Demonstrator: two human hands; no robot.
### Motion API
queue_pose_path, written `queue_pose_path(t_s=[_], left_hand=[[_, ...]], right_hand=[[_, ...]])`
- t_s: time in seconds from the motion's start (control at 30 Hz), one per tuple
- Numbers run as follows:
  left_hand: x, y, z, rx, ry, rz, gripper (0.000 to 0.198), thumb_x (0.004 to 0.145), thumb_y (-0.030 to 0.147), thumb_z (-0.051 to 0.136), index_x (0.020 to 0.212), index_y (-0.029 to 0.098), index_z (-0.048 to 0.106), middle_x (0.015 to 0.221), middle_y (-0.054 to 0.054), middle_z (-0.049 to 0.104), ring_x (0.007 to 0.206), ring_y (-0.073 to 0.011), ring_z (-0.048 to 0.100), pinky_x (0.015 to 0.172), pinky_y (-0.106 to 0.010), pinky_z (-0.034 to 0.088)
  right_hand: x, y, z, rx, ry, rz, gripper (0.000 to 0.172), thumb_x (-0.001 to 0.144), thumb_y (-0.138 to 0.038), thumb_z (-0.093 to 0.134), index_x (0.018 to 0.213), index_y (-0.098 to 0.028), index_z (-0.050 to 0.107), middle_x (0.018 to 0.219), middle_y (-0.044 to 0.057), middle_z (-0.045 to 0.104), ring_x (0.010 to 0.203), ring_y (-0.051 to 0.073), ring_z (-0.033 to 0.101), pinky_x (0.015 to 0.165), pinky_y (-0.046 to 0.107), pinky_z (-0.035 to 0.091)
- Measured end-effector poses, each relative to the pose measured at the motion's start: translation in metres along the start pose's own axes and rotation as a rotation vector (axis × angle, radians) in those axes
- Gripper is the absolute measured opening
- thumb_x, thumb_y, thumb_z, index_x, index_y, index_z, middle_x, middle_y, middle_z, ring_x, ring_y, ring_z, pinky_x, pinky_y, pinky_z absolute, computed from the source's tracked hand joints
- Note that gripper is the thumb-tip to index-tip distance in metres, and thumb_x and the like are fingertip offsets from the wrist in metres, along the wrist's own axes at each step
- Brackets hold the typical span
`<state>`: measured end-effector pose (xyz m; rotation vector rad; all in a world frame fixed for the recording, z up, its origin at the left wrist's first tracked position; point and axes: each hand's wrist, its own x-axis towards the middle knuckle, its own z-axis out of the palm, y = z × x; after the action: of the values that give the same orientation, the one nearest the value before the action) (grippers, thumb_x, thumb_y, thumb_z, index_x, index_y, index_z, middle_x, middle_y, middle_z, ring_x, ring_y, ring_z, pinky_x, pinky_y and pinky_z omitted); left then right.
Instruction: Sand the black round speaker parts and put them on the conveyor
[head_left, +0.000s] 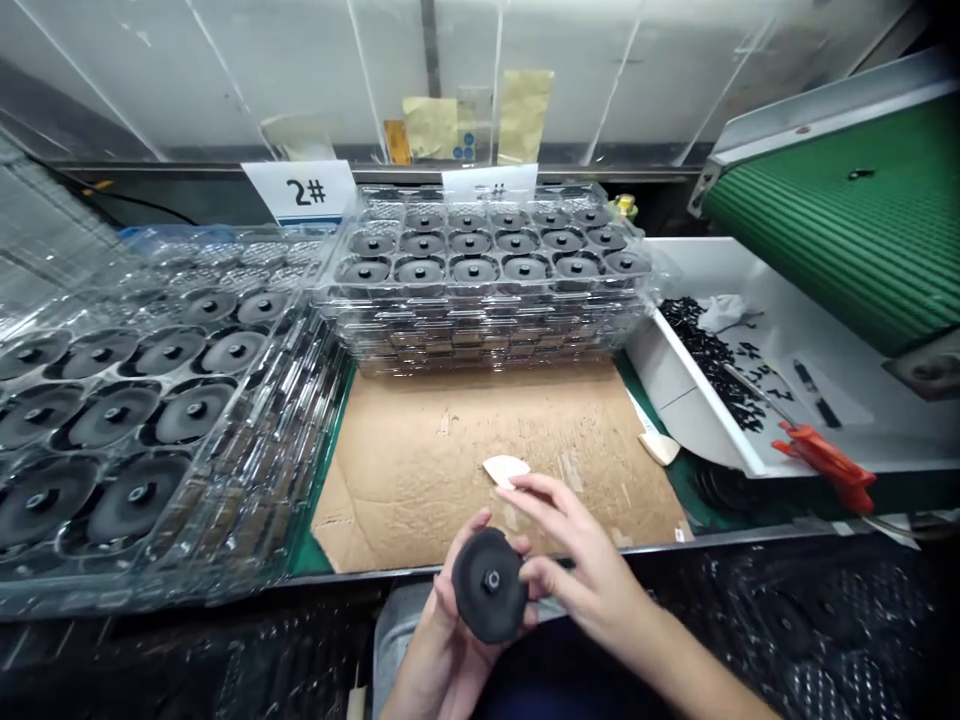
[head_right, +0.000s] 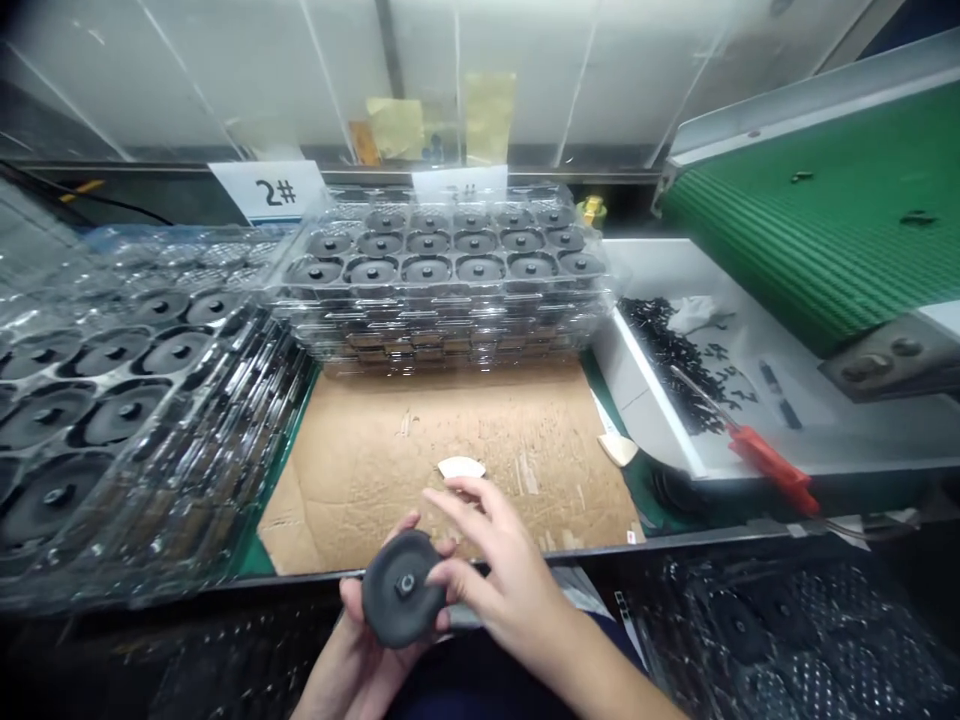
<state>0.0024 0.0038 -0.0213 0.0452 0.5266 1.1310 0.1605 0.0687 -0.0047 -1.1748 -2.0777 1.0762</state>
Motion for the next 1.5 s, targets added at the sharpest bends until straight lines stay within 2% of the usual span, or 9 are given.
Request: queue_pose_path(t_s=[0.13, 0.33, 0.57, 0.87, 1.03, 1.17, 1.27, 1.4, 1.5], left_hand=[[-0.008, 0.013, -0.01, -0.055, 0.033, 0.044, 0.046, 0.073, 0.053, 0.056, 0.115, 0.034, 0.058, 0.121, -0.006, 0.061, 0.104, -0.0303, 0.06, 0.079, -0.031, 0.051], [-0.018, 0.029, -0.021, -0.126, 0.06, 0.092, 0.047, 0.07, 0.049, 0.063, 0.115, 0.035, 0.058, 0.127, -0.003, 0.058, 0.114, -0.0315, 0.053, 0.091, -0.033, 0.048], [-0.021, 0.038, -0.021, -0.091, 0.092, 0.103, 0.052, 0.072, 0.041, 0.066, 0.122, 0.034, 0.052, 0.13, -0.004, 0.055, 0.121, -0.0308, 0.046, 0.098, -0.033, 0.043], [-0.018, 0.034, -0.019, -0.094, 0.239, 0.189, 0.052, 0.079, 0.031, 0.062, 0.129, 0.027, 0.046, 0.122, -0.01, 0.061, 0.114, -0.0272, 0.054, 0.1, -0.036, 0.042], [-0.011, 0.025, -0.013, 0.038, 0.239, 0.211, 0.05, 0.071, 0.03, 0.07, 0.119, 0.023, 0.056, 0.12, -0.009, 0.062, 0.112, -0.0253, 0.055, 0.096, -0.033, 0.045], [-0.008, 0.02, -0.005, 0.15, 0.301, 0.144, 0.051, 0.074, 0.031, 0.067, 0.123, 0.026, 0.053, 0.115, -0.008, 0.064, 0.108, -0.0228, 0.058, 0.09, -0.03, 0.049], [-0.006, 0.018, 0.003, 0.211, 0.33, 0.197, 0.054, 0.068, 0.03, 0.073, 0.119, 0.025, 0.055, 0.106, -0.007, 0.067, 0.101, -0.0234, 0.061, 0.084, -0.029, 0.052], [-0.006, 0.019, 0.013, 0.256, 0.344, 0.204, 0.05, 0.061, 0.029, 0.078, 0.109, 0.024, 0.063, 0.087, -0.002, 0.07, 0.089, -0.0209, 0.065, 0.081, -0.027, 0.052], [-0.007, 0.021, 0.016, 0.273, 0.344, 0.207, 0.059, 0.055, 0.032, 0.081, 0.111, 0.028, 0.061, 0.108, -0.004, 0.066, 0.094, -0.0231, 0.064, 0.083, -0.03, 0.052]], right_hand=[[0.021, 0.033, 0.011, -0.317, 0.181, 0.045, 0.038, 0.091, -0.041, 0.04, 0.125, -0.028, 0.051, 0.122, 0.01, 0.046, 0.109, 0.025, 0.047, 0.094, 0.044, 0.041], [0.033, 0.068, 0.046, -0.444, 0.115, 0.069, 0.045, 0.083, -0.036, 0.054, 0.127, -0.026, 0.05, 0.123, 0.013, 0.048, 0.1, 0.03, 0.048, 0.085, 0.052, 0.043], [0.056, 0.074, 0.036, -0.396, 0.162, 0.088, 0.028, 0.09, -0.028, 0.043, 0.11, -0.018, 0.061, 0.101, 0.012, 0.057, 0.093, 0.024, 0.054, 0.081, 0.043, 0.045], [0.031, 0.034, 0.046, -0.165, 0.003, -0.037, 0.022, 0.088, -0.02, 0.049, 0.106, -0.023, 0.062, 0.09, 0.003, 0.067, 0.082, 0.017, 0.06, 0.074, 0.032, 0.049], [0.035, -0.029, 0.026, -0.008, 0.074, -0.097, 0.03, 0.091, -0.021, 0.041, 0.119, -0.022, 0.051, 0.105, 0.006, 0.061, 0.093, 0.016, 0.058, 0.078, 0.03, 0.048], [0.029, -0.067, 0.016, 0.099, -0.131, -0.219, 0.028, 0.089, -0.014, 0.042, 0.112, -0.017, 0.057, 0.091, 0.005, 0.063, 0.081, 0.013, 0.057, 0.074, 0.025, 0.048], [0.032, -0.071, 0.013, 0.097, -0.194, -0.201, 0.025, 0.088, -0.01, 0.043, 0.104, -0.017, 0.06, 0.09, 0.003, 0.063, 0.081, 0.011, 0.057, 0.074, 0.022, 0.047], [0.027, -0.067, 0.013, 0.055, 0.072, -0.29, 0.03, 0.089, -0.014, 0.041, 0.115, -0.01, 0.055, 0.089, 0.008, 0.062, 0.079, 0.015, 0.056, 0.075, 0.028, 0.047], [0.015, -0.065, 0.008, 0.157, -0.074, -0.271, 0.029, 0.087, -0.01, 0.043, 0.112, -0.012, 0.056, 0.091, 0.007, 0.063, 0.079, 0.013, 0.057, 0.075, 0.025, 0.047]])
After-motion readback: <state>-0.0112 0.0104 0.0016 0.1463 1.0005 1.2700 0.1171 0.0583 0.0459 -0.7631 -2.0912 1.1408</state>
